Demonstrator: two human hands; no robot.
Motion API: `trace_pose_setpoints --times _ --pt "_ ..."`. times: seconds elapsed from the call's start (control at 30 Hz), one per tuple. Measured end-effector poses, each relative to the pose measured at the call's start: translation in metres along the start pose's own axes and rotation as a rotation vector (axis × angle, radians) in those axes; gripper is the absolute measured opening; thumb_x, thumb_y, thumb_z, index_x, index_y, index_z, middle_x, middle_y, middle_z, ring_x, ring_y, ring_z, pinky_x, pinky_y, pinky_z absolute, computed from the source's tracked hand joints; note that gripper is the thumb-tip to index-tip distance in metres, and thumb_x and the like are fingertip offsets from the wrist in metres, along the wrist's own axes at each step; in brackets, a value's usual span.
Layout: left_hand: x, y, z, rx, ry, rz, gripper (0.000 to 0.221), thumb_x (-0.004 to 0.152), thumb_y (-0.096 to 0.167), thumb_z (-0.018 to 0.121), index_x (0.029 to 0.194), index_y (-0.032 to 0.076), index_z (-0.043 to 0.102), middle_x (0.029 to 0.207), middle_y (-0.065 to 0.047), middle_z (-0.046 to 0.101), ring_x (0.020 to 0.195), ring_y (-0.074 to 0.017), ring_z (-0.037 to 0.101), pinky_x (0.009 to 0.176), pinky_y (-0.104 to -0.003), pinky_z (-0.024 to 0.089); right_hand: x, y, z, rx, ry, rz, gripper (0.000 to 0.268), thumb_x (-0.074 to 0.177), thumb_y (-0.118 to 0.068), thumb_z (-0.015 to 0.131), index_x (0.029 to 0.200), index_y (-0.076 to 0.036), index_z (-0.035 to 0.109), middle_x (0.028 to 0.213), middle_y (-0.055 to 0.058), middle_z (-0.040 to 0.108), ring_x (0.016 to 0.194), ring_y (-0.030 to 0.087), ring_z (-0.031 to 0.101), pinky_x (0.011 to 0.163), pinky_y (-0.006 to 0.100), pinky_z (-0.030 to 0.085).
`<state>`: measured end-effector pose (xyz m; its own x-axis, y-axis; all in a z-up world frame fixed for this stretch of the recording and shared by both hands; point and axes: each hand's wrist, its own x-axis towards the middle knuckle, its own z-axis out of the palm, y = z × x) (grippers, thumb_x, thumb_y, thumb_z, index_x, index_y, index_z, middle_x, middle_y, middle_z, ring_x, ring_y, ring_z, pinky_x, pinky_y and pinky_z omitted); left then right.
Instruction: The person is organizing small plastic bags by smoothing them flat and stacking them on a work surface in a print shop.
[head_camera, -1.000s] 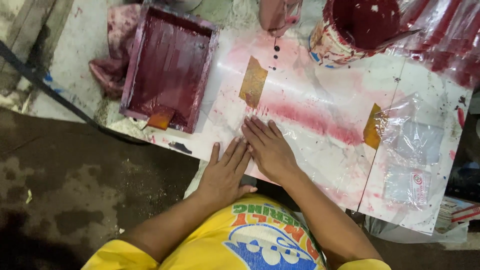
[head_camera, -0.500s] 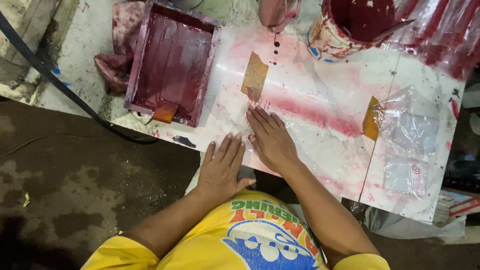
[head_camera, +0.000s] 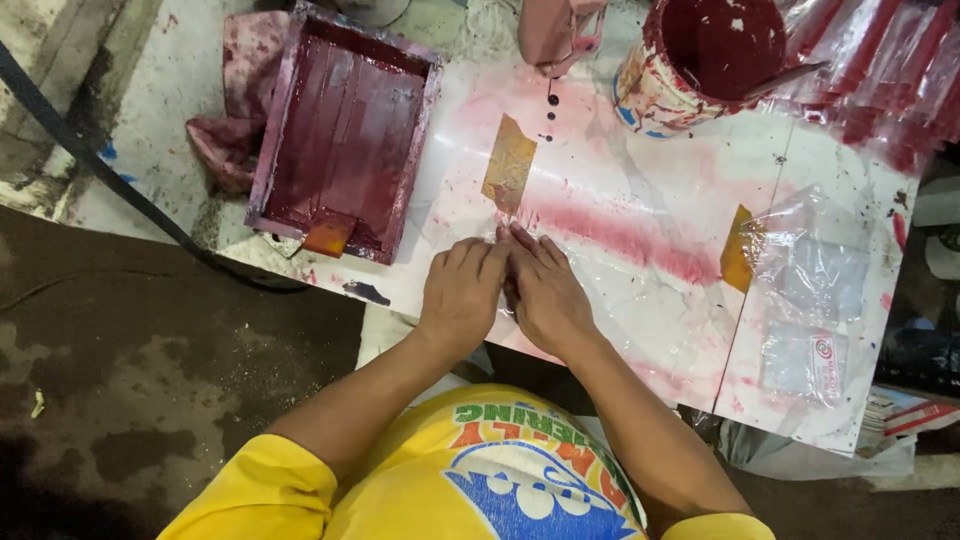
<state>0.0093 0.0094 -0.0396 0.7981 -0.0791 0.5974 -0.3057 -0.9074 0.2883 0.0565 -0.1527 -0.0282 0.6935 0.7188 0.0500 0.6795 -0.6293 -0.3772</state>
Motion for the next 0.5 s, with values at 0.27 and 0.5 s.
trace_pose_setpoints --times 0.27,0.5 --pt "-0.006 -0.007 -0.002 -0.007 -0.067 -0.023 0.021 0.101 0.019 0.056 0.111 0.008 0.07 0.106 -0.011 0.062 0.106 -0.0319 0.062 0.072 -0.04 0.046 0.0 -0.002 0.004 -0.061 0.025 0.018 0.067 0.096 -0.016 0.05 0.159 -0.002 0.03 0.158 0.015 0.046 0.149 0.029 0.039 0.124 0.047 0.022" --pt "-0.001 -0.002 -0.014 -0.026 -0.152 -0.018 0.019 0.1 0.017 0.052 0.105 0.003 0.065 0.135 -0.022 0.06 0.132 -0.0434 0.052 0.1 -0.054 0.039 0.0 -0.008 0.002 -0.129 0.003 0.082 0.07 0.097 -0.019 0.051 0.161 -0.002 0.026 0.159 0.015 0.045 0.151 0.029 0.035 0.125 0.048 0.018"
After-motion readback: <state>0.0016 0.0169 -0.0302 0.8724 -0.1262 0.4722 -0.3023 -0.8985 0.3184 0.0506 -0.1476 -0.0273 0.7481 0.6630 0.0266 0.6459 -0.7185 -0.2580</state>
